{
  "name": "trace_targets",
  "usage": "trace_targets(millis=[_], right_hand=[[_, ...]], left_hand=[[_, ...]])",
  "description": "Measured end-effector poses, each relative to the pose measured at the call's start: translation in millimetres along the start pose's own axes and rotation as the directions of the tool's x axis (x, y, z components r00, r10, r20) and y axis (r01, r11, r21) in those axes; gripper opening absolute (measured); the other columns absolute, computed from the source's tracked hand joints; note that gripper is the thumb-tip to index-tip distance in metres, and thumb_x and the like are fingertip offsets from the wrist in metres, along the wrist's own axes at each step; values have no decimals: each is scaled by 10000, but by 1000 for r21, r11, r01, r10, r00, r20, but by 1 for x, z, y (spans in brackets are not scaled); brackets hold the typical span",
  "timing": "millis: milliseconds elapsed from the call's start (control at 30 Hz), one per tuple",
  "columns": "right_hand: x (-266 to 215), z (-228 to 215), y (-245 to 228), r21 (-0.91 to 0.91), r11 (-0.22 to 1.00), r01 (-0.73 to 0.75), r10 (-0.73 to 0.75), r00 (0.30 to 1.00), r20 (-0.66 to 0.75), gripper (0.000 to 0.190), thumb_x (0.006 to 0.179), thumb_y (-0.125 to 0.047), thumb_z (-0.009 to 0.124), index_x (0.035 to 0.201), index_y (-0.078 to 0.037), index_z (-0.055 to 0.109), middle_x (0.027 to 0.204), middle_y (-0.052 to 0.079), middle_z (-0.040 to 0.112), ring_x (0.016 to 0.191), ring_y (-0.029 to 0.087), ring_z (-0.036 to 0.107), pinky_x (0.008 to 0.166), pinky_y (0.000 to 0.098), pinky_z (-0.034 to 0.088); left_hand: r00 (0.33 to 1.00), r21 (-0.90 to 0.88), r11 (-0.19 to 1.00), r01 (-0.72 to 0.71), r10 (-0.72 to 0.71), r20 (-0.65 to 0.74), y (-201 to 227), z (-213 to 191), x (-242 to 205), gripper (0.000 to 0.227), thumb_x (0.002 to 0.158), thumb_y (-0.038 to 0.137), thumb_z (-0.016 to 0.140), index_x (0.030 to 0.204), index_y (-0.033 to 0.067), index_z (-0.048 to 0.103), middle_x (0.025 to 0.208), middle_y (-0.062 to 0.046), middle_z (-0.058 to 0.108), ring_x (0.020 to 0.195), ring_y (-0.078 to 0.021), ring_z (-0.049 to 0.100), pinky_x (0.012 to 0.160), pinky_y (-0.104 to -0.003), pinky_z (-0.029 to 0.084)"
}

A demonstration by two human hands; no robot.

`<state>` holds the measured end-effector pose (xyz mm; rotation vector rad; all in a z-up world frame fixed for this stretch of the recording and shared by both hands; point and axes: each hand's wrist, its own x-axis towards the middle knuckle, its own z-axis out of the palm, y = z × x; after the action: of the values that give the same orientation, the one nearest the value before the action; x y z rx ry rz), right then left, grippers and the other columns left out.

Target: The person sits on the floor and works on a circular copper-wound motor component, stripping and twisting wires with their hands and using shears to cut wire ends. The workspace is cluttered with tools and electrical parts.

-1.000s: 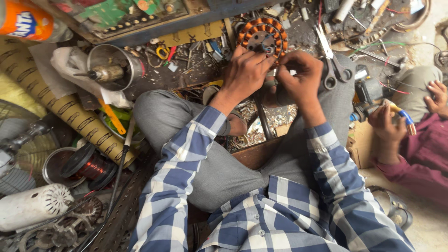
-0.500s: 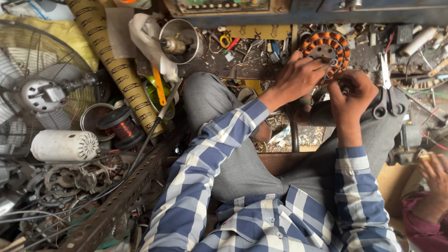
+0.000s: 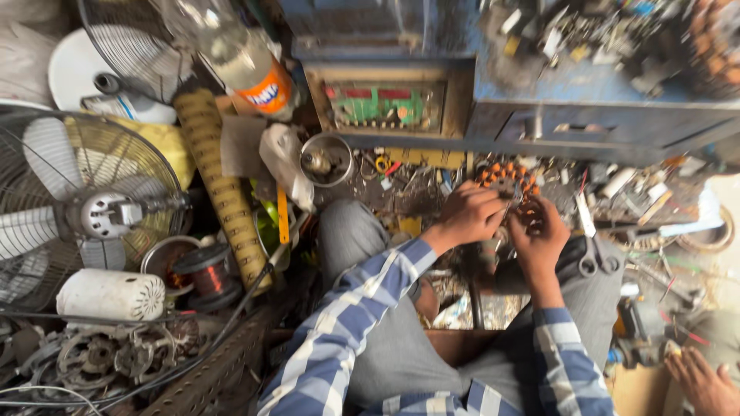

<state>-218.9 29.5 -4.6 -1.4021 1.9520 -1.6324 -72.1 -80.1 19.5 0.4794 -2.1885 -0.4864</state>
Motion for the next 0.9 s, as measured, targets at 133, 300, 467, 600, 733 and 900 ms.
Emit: trace_targets(millis=[133, 300, 467, 600, 733, 900], right_hand=[[-2, -13, -3, 90, 992, 92, -83, 992, -100, 451, 911, -81, 764, 1307, 27, 577, 1133, 97, 660, 959, 127, 622, 803, 270, 503], [-11, -19, 19, 331, 940, -79, 127, 984, -126, 264, 969, -93, 679, 1206, 14, 633, 1081, 50, 688, 929, 105, 638, 821, 253, 516], [-4, -21, 43, 362, 926, -104, 155, 981, -114, 168, 998, -102, 668, 1105, 27, 671, 979, 26, 685, 872, 85, 607, 777, 233, 483], [-12, -25, 55, 492, 836, -242, 303, 952, -46, 179, 999, -151, 679, 1079, 9, 694, 895, -10, 657, 743, 61, 526, 644, 216, 397], [-10, -30, 57, 549, 796, -256, 321, 947, -24, 186, 1005, -179, 679, 1059, -1, 690, 869, -18, 642, 716, 39, 529, 618, 202, 403], [-1, -26, 40, 498, 822, -277, 321, 947, -5, 207, 1008, -204, 687, 1037, 1, 693, 842, -8, 636, 715, 44, 541, 619, 203, 417]], left_hand=[[906, -38, 997, -64, 42, -422, 20, -74, 42, 41, 944, 115, 644, 904, 115, 641, 843, -37, 675, 731, -234, 683, 687, -379, 506], [940, 177, 944, 279, -230, -252, -15, -135, 173, 258, 1074, 286, 598, 978, 46, 604, 942, -126, 639, 810, -299, 661, 714, -435, 515], [941, 547, 772, 323, -322, -101, -98, -91, 266, 318, 880, 343, 686, 946, 32, 684, 989, -214, 686, 833, -405, 710, 701, -516, 555], [904, 579, 714, 395, -414, -107, -127, -73, 276, 196, 961, 164, 597, 901, 57, 750, 923, -206, 732, 885, -412, 730, 752, -522, 577], [914, 579, 721, 381, -388, -118, -131, -92, 273, 190, 884, 179, 638, 872, 39, 767, 905, -220, 735, 879, -418, 726, 743, -512, 578], [955, 628, 724, 287, -270, -124, -114, -112, 276, 291, 941, 273, 642, 862, 5, 723, 887, -250, 710, 818, -437, 705, 712, -527, 561]])
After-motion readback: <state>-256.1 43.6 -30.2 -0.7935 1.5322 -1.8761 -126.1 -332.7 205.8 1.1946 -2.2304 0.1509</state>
